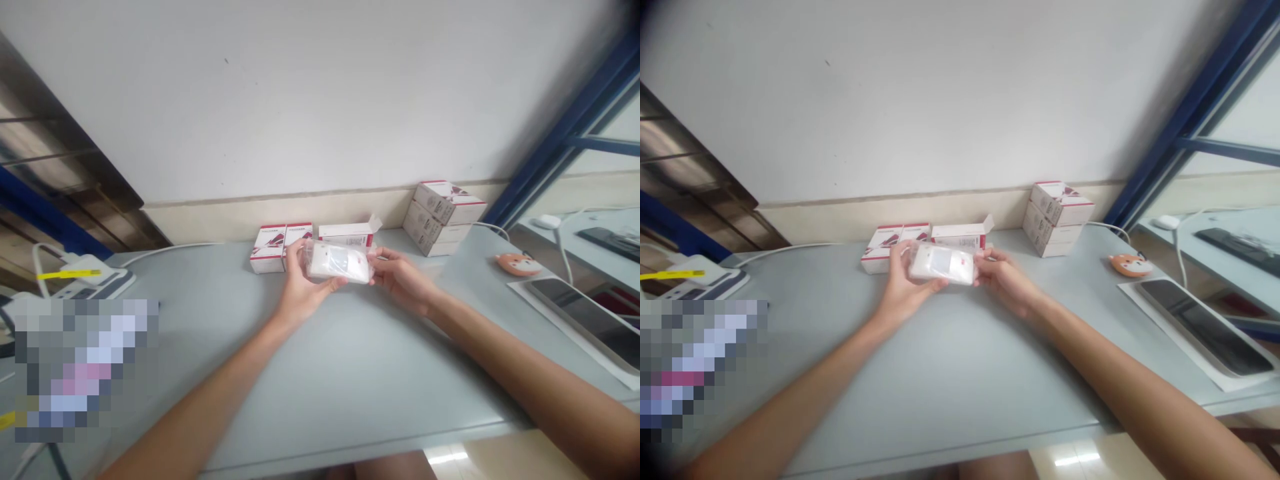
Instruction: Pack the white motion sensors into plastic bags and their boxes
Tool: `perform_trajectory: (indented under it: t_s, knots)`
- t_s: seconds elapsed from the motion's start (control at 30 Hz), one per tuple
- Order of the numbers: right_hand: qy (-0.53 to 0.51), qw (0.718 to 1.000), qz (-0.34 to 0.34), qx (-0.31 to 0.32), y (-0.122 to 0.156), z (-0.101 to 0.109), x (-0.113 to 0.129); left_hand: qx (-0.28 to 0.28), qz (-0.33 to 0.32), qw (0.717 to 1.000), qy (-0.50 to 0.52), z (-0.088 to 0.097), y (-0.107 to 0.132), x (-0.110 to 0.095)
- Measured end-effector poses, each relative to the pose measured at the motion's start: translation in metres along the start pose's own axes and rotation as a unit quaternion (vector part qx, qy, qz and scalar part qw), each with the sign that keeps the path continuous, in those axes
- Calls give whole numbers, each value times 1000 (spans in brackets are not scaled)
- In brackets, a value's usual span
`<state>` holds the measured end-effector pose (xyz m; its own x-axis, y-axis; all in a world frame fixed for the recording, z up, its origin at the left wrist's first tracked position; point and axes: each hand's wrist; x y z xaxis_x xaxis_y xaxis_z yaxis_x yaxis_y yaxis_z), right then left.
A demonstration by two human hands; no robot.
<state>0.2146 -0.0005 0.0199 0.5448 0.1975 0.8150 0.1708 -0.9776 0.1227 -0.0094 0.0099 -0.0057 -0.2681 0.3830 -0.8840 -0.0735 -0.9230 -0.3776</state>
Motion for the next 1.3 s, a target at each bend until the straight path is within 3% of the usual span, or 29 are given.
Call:
perform_trajectory:
  t_s: [0.17, 0.27, 0.4, 0.53, 0.67, 0.8, 0.93, 1.1, 1.3]
  knots:
    - [9, 1000, -1, -1, -2, 3, -1, -18, -69, 996, -58, 2, -5, 3]
    - [23, 999, 28, -1, -4, 5, -4, -37, -68, 995, -64, 3, -6, 5]
    - [104, 991, 84, 3, -4, 5, -6, 6, -18, 996, -86, 4, -3, 1]
    - [230, 959, 162, 28, -1, 3, -4, 23, 21, 995, -91, 3, 2, -12]
    - [298, 928, 213, 62, 2, 2, -3, 35, 119, 992, -39, 5, 3, -25]
    - [390, 879, 266, 71, 3, 4, 0, 127, 236, 963, 14, 13, -1, -33]
    - [434, 850, 295, 41, 0, 9, 3, 214, 291, 920, 150, 23, -7, -36]
    - [445, 847, 290, 9, -3, 13, 3, 208, 263, 904, 264, 28, -6, -40]
    - [399, 867, 299, -6, -1, 10, 3, 205, 258, 914, 239, 25, -3, -41]
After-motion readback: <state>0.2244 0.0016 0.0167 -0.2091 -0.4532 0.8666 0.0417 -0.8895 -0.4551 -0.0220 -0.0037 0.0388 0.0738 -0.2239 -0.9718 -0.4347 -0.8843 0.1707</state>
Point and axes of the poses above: each hand's wrist, its own y-axis away from the middle knuckle, its own z-axis out of the back of the hand, x = y × z, and after that the axes turned 13 degrees about -y, right-handed
